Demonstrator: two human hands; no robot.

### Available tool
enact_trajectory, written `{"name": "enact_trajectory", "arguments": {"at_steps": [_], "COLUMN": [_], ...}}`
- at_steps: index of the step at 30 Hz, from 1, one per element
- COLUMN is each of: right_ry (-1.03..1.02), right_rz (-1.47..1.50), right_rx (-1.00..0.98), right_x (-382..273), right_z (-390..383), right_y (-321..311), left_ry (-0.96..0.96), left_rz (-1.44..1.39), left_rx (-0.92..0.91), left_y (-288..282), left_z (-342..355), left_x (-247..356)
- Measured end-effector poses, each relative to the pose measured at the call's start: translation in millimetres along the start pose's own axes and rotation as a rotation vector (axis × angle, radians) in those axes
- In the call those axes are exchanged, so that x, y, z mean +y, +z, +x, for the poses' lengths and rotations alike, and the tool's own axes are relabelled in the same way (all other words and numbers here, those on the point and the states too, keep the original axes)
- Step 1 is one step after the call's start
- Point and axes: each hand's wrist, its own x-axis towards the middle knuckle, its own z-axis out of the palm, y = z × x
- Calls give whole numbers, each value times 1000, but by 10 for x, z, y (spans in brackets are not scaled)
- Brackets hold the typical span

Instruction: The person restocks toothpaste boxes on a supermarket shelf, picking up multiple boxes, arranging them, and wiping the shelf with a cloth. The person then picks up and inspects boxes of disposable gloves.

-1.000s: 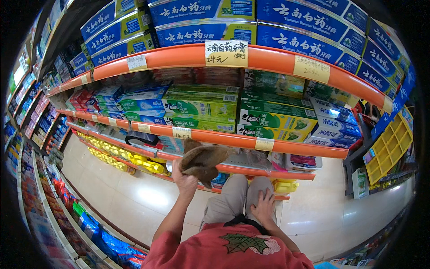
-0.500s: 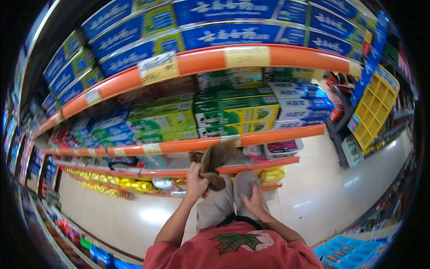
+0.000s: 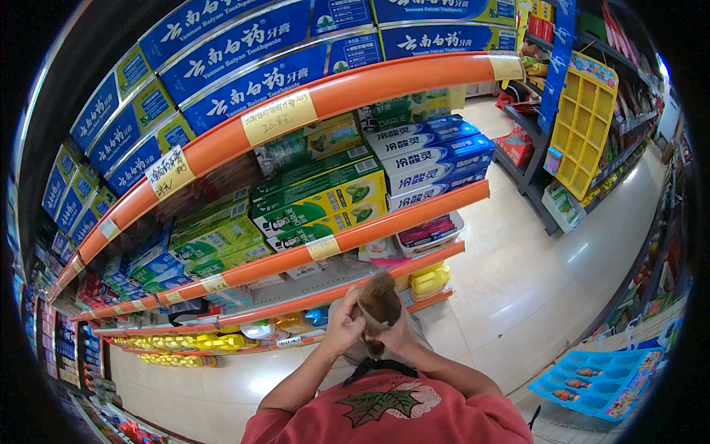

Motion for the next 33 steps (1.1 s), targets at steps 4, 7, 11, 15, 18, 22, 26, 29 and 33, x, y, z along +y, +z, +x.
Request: {"name": "enact_trajectory", "arguments": {"at_steps": [4,7,11,15,18,22,26,29,33], "right_ry": [73,-278,-489,-566,-546,-521,-383,-288,-186], "right_rz": [14,-452,-941,-1144,-1150,-1208,-1198,-1053,-860], "right_rx": [205,326,256,217,282,476,642,788,898], "right_x": [34,-13,-306,86,118,-8,-178,-286,-253], "right_z": [286,581,897,1028,1057,1135,1191,1218,1229], "right_y": [-22,-90,-74,-133,-383,-815,-1127,-1269,-1337], "left_ry": [-46,-80,-253,-381,-423,-430,-446,-436,-457], "left_rz": [-268,-180,-101,-161,-165,-131,-148,-181,-211], "left_rx": [128,307,401,247,175,175,177,185,172], "left_y": [-82,-184,-115,111,181,168,112,68,49], "left_z": [23,-37,-225,-273,-221,-196,-241,-287,-309], "left_x": [213,186,79,-86,-98,-58,-116,-118,-140]}}
